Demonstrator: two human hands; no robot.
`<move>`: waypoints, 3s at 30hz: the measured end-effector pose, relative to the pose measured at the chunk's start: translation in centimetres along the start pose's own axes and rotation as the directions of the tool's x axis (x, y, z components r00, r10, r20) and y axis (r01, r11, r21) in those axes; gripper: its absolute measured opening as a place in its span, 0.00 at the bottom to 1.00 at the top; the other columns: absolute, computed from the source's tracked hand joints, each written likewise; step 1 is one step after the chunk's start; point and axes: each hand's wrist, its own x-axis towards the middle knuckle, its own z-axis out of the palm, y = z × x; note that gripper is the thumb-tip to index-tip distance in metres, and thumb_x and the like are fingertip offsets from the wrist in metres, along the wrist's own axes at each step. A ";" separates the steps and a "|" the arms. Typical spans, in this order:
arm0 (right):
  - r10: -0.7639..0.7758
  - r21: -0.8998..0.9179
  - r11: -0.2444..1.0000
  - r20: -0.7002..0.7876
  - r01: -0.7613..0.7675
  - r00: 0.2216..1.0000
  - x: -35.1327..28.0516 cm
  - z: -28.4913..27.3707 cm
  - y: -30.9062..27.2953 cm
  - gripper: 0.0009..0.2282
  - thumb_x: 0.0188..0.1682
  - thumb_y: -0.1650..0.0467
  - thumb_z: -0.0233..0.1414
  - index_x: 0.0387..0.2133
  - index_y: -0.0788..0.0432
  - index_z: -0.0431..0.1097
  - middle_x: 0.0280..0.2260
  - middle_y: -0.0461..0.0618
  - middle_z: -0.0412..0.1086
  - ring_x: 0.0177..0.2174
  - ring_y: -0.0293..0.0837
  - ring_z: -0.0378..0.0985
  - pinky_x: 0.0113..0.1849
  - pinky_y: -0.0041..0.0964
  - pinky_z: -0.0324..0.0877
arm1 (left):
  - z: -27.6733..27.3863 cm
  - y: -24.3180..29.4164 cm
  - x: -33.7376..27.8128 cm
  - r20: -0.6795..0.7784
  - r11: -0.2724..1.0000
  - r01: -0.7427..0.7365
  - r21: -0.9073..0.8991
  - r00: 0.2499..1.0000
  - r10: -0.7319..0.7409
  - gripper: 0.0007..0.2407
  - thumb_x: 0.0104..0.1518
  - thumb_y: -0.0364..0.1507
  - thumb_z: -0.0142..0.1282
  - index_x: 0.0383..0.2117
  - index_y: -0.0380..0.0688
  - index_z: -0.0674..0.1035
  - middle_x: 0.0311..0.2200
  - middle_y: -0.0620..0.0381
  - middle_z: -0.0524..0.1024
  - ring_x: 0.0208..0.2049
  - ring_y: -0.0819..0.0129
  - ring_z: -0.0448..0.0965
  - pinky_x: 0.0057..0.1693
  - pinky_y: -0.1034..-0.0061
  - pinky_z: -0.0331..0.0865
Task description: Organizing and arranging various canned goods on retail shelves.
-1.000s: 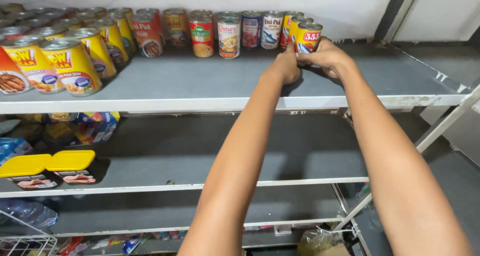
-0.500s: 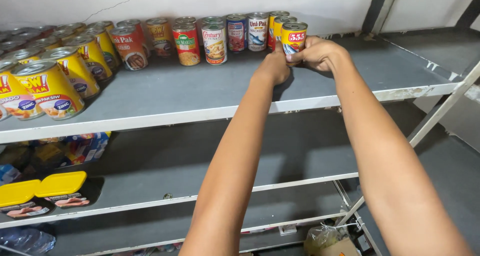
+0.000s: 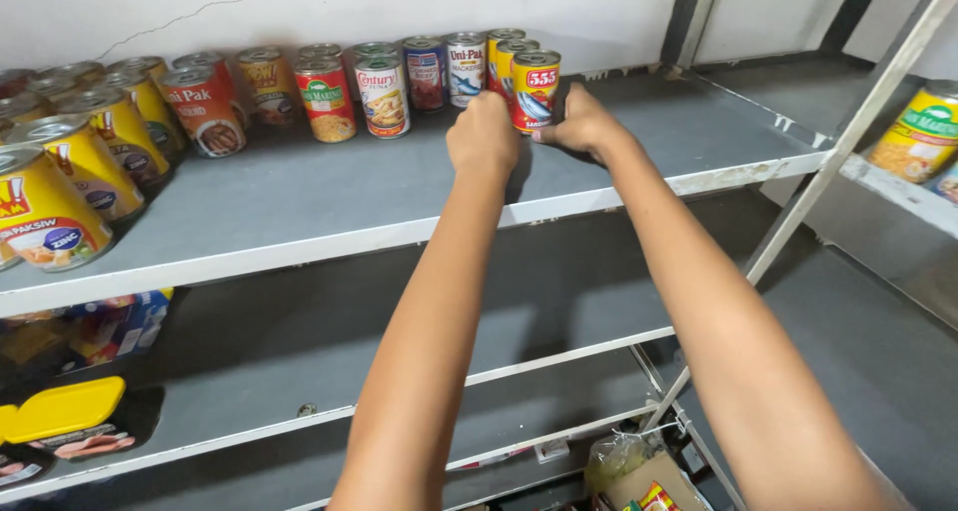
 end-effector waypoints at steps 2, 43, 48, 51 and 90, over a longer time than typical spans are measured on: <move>-0.120 -0.353 0.935 -0.203 0.042 0.972 0.2 -0.6 7.0 0.28 0.35 0.73 0.69 0.50 0.71 0.68 0.45 0.64 0.74 0.45 0.59 0.75 0.49 0.47 0.70 | -2.7 1.3 -2.0 -0.023 0.998 -0.057 -0.008 0.998 0.056 0.11 0.53 0.30 0.60 0.39 0.39 0.78 0.41 0.43 0.81 0.44 0.48 0.83 0.48 0.58 0.76; 0.147 -0.191 0.554 -0.936 -0.810 0.321 -63.6 -6.2 -30.8 0.09 0.51 0.72 0.56 0.43 0.61 0.77 0.36 0.53 0.80 0.35 0.41 0.84 0.31 0.34 0.72 | -5.4 27.6 -48.0 -0.229 -0.042 -0.518 -0.855 0.303 0.925 0.06 0.61 0.29 0.59 0.29 0.40 0.80 0.28 0.50 0.78 0.34 0.51 0.77 0.44 0.59 0.66; -0.058 -0.230 0.447 -0.972 -0.864 0.229 -72.9 -8.2 -33.2 0.06 0.54 0.74 0.56 0.42 0.63 0.76 0.36 0.53 0.80 0.37 0.38 0.83 0.38 0.32 0.74 | -5.4 33.7 -56.3 -0.213 -0.165 -0.336 -0.927 0.109 0.971 0.12 0.57 0.27 0.58 0.47 0.44 0.79 0.44 0.49 0.77 0.48 0.48 0.76 0.50 0.58 0.67; -0.060 -0.099 0.360 -0.995 -0.928 0.083 -76.5 -9.3 -35.4 0.06 0.53 0.75 0.56 0.42 0.64 0.75 0.32 0.53 0.79 0.30 0.39 0.81 0.33 0.33 0.71 | -5.1 37.9 -61.4 -0.202 -0.195 -0.147 -0.970 0.037 0.979 0.15 0.56 0.29 0.60 0.50 0.43 0.76 0.47 0.46 0.75 0.51 0.44 0.74 0.55 0.58 0.68; -0.032 -0.010 0.588 -0.999 -0.809 -0.010 -97.9 -15.5 -33.8 0.07 0.56 0.78 0.50 0.43 0.69 0.73 0.35 0.54 0.78 0.35 0.38 0.81 0.40 0.30 0.75 | -2.0 57.4 -83.2 -0.014 -0.139 0.455 -0.880 0.267 0.964 0.21 0.47 0.28 0.71 0.47 0.35 0.77 0.40 0.47 0.84 0.42 0.66 0.85 0.49 0.70 0.77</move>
